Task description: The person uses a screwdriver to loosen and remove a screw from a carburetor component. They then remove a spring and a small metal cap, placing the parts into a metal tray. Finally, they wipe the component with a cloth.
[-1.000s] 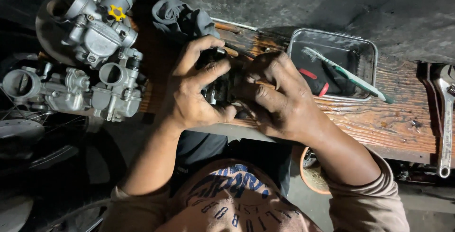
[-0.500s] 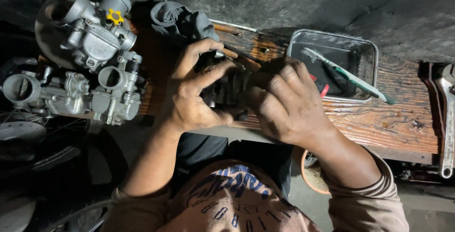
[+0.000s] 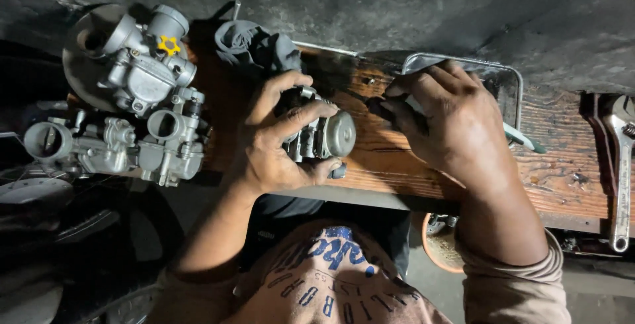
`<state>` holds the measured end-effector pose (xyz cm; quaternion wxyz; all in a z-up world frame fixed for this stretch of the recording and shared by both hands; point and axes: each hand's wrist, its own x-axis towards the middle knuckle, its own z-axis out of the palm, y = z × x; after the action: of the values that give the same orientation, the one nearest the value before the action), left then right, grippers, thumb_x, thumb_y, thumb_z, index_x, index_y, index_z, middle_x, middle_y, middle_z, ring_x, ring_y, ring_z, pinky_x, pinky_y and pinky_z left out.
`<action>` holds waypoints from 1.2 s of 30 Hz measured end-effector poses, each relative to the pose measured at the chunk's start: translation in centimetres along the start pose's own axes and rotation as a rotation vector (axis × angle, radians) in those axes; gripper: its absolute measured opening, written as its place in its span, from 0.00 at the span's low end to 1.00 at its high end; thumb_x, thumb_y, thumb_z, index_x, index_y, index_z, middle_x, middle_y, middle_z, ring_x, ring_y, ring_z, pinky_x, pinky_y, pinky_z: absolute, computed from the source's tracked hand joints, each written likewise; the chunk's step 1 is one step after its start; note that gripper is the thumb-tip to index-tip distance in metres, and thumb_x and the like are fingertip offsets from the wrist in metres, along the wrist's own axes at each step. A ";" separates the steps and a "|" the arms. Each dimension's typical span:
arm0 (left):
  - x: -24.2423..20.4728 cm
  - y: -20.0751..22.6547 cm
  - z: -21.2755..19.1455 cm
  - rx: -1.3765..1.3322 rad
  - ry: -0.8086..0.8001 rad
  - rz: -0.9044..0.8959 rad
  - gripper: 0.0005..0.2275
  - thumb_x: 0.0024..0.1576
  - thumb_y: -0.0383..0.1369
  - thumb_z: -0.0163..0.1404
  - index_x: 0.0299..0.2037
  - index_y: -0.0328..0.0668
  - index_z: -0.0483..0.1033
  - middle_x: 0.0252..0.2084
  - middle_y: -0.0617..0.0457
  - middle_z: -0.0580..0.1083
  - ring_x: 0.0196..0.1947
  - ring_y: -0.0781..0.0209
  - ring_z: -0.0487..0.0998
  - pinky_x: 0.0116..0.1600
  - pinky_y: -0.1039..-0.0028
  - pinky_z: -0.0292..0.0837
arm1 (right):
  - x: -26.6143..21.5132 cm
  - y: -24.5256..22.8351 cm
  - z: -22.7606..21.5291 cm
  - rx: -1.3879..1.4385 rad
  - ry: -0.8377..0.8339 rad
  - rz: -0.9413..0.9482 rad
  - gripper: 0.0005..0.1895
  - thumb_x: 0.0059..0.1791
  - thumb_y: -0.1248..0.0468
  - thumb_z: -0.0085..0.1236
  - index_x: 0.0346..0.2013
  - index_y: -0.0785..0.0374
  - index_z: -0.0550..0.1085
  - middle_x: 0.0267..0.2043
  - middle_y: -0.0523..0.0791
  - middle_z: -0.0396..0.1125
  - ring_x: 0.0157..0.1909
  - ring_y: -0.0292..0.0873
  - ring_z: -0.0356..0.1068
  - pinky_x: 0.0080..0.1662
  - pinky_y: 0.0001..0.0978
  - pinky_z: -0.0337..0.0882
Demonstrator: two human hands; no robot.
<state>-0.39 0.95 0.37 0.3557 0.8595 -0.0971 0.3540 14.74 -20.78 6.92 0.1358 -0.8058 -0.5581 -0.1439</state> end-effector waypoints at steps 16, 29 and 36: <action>0.7 0.7 -0.3 -0.026 0.025 -0.038 0.23 0.55 0.51 0.52 0.50 0.40 0.79 0.57 0.38 0.65 0.57 0.42 0.74 0.65 0.53 0.74 | 1.6 4.7 5.9 -0.151 -0.263 0.002 0.12 0.51 0.52 0.61 0.45 0.51 0.81 0.37 0.49 0.75 0.33 0.55 0.76 0.34 0.50 0.75; 0.4 0.4 0.2 -0.047 0.043 -0.056 0.22 0.54 0.48 0.55 0.51 0.41 0.78 0.58 0.38 0.66 0.57 0.42 0.75 0.64 0.54 0.75 | 1.8 4.1 6.1 -0.117 -0.270 0.017 0.23 0.41 0.67 0.60 0.48 0.44 0.82 0.53 0.42 0.72 0.53 0.56 0.69 0.42 0.64 0.72; 0.6 0.3 0.3 -0.027 0.055 -0.047 0.22 0.53 0.49 0.54 0.49 0.40 0.79 0.56 0.37 0.66 0.56 0.42 0.75 0.63 0.53 0.75 | 1.7 3.7 5.0 -0.162 -0.232 -0.014 0.14 0.48 0.53 0.61 0.49 0.40 0.82 0.44 0.41 0.70 0.50 0.52 0.69 0.38 0.53 0.70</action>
<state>0.06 0.59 0.74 0.3779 0.8467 -0.0719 0.3676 19.23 -18.70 2.76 0.0038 -0.8214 -0.5624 -0.0953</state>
